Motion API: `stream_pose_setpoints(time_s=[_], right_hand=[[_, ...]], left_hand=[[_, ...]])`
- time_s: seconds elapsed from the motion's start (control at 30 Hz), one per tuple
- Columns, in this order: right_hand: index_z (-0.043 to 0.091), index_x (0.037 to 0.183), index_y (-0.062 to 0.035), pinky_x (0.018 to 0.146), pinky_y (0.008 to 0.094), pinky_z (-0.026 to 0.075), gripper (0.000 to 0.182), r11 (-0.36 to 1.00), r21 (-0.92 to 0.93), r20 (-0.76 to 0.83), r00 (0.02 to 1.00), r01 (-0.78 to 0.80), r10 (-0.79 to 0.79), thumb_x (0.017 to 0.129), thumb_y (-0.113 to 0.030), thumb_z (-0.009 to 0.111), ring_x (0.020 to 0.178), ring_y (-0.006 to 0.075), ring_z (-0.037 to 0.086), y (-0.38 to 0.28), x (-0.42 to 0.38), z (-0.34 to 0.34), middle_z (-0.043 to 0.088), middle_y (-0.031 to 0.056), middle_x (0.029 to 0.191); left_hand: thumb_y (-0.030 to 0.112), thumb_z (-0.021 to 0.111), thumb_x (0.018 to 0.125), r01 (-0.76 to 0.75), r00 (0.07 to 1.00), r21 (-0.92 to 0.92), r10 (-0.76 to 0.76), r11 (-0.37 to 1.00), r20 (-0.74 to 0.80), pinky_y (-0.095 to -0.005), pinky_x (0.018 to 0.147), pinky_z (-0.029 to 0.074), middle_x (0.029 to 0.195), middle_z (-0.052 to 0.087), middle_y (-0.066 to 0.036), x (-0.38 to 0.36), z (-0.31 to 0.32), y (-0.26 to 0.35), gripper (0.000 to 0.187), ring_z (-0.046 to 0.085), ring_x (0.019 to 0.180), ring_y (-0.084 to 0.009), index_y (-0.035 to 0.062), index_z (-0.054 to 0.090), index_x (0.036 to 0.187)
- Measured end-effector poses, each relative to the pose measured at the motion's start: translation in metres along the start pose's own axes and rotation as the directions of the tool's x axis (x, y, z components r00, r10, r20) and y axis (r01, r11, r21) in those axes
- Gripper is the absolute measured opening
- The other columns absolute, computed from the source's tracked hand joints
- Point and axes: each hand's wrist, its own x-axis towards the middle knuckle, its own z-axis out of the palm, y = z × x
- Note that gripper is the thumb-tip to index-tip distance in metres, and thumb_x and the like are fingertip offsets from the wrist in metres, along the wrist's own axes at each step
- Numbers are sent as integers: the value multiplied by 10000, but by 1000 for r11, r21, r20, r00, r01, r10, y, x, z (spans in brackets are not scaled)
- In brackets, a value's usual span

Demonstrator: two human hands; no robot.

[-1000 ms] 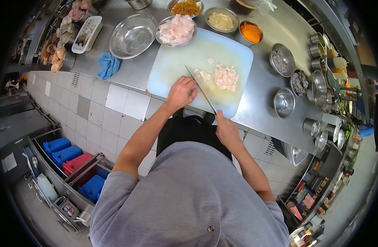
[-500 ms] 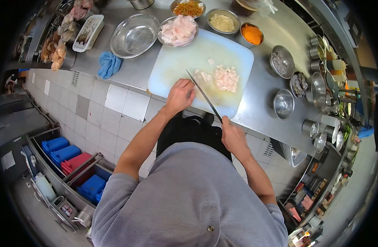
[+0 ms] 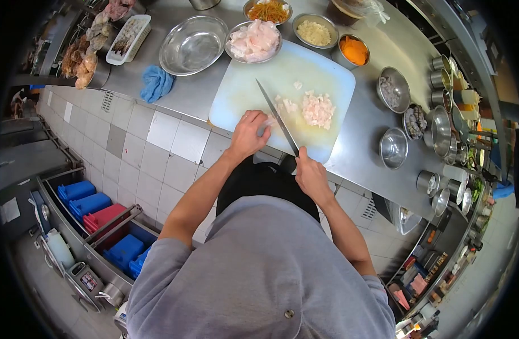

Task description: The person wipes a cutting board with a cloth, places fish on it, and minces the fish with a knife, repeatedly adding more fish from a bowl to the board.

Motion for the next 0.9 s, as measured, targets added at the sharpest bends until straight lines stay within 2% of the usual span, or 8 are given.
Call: stream_pose_setpoints(time_s=[0.03, 0.13, 0.33, 0.53, 0.63, 0.73, 0.83, 0.9], right_hand=[[463, 1188, 17, 628, 613, 513, 237, 1000, 13, 25, 999, -25, 25, 971, 0, 558, 709, 519, 667, -3, -7, -3, 684, 258, 791], [457, 1197, 9, 658, 630, 493, 219, 997, -10, -33, 996, 82, -82, 1029, -75, 570, 750, 533, 658, -1, -23, -11, 668, 298, 780], [472, 1290, 17, 669, 613, 519, 340, 982, -171, 252, 960, -77, 120, 964, -12, 562, 780, 523, 681, -10, -57, -49, 698, 306, 894], [450, 1189, 3, 661, 621, 512, 249, 995, -56, -20, 996, 82, -83, 968, -15, 565, 744, 517, 676, 1, 1, 22, 686, 274, 795], [431, 1147, -1, 644, 617, 504, 211, 997, -7, -34, 997, 75, -75, 1001, -57, 574, 732, 522, 666, 3, 7, 20, 673, 263, 757], [441, 1167, 5, 632, 614, 502, 219, 998, -15, 1, 998, 64, -64, 1029, -99, 576, 727, 524, 659, 3, -6, 9, 674, 262, 760], [455, 1188, 8, 611, 613, 499, 240, 990, -32, -10, 990, 141, -141, 1008, -77, 589, 693, 512, 663, -2, -22, -4, 676, 256, 757], [460, 1201, 15, 626, 612, 499, 266, 994, -94, 87, 995, 48, -40, 977, -40, 593, 722, 510, 670, -10, -39, -18, 676, 265, 769]], left_hand=[[9, 773, 808, 1, 1000, 4, -1, 1000, 6, -433, 900, 568, 1069, 708, -158, -4, -1, -1, 204, 658, 1034, -376, -9, 703, 998], [16, 777, 811, -28, 999, -9, 28, 1000, 27, -434, 897, 568, 1064, 709, -157, -3, -2, -4, 197, 658, 1029, -373, -4, 704, 993], [2, 736, 813, -53, 998, 2, 53, 999, 39, -431, 891, 561, 1033, 695, -137, -2, -1, -5, 172, 645, 1000, -352, 14, 699, 981], [-20, 768, 805, -38, 990, -3, 38, 999, 135, -433, 891, 571, 1061, 715, -149, -1, -6, -5, 194, 667, 1022, -364, 4, 717, 991], [-26, 759, 809, 5, 1000, -29, -4, 1000, 22, -431, 889, 573, 1054, 714, -145, -4, -11, 6, 185, 670, 1025, -360, -2, 710, 986], [-35, 748, 809, -23, 999, -18, 23, 1000, 37, -427, 882, 575, 1050, 712, -144, -13, -13, -1, 184, 673, 1020, -355, -4, 706, 985], [-44, 740, 806, -47, 998, -4, 48, 999, 46, -424, 873, 577, 1048, 710, -144, -13, -10, -6, 180, 673, 1008, -355, -4, 707, 978], [-51, 736, 798, -46, 997, 22, 44, 999, 62, -423, 864, 579, 1046, 710, -143, -12, -11, -5, 180, 673, 996, -355, -1, 709, 970]])
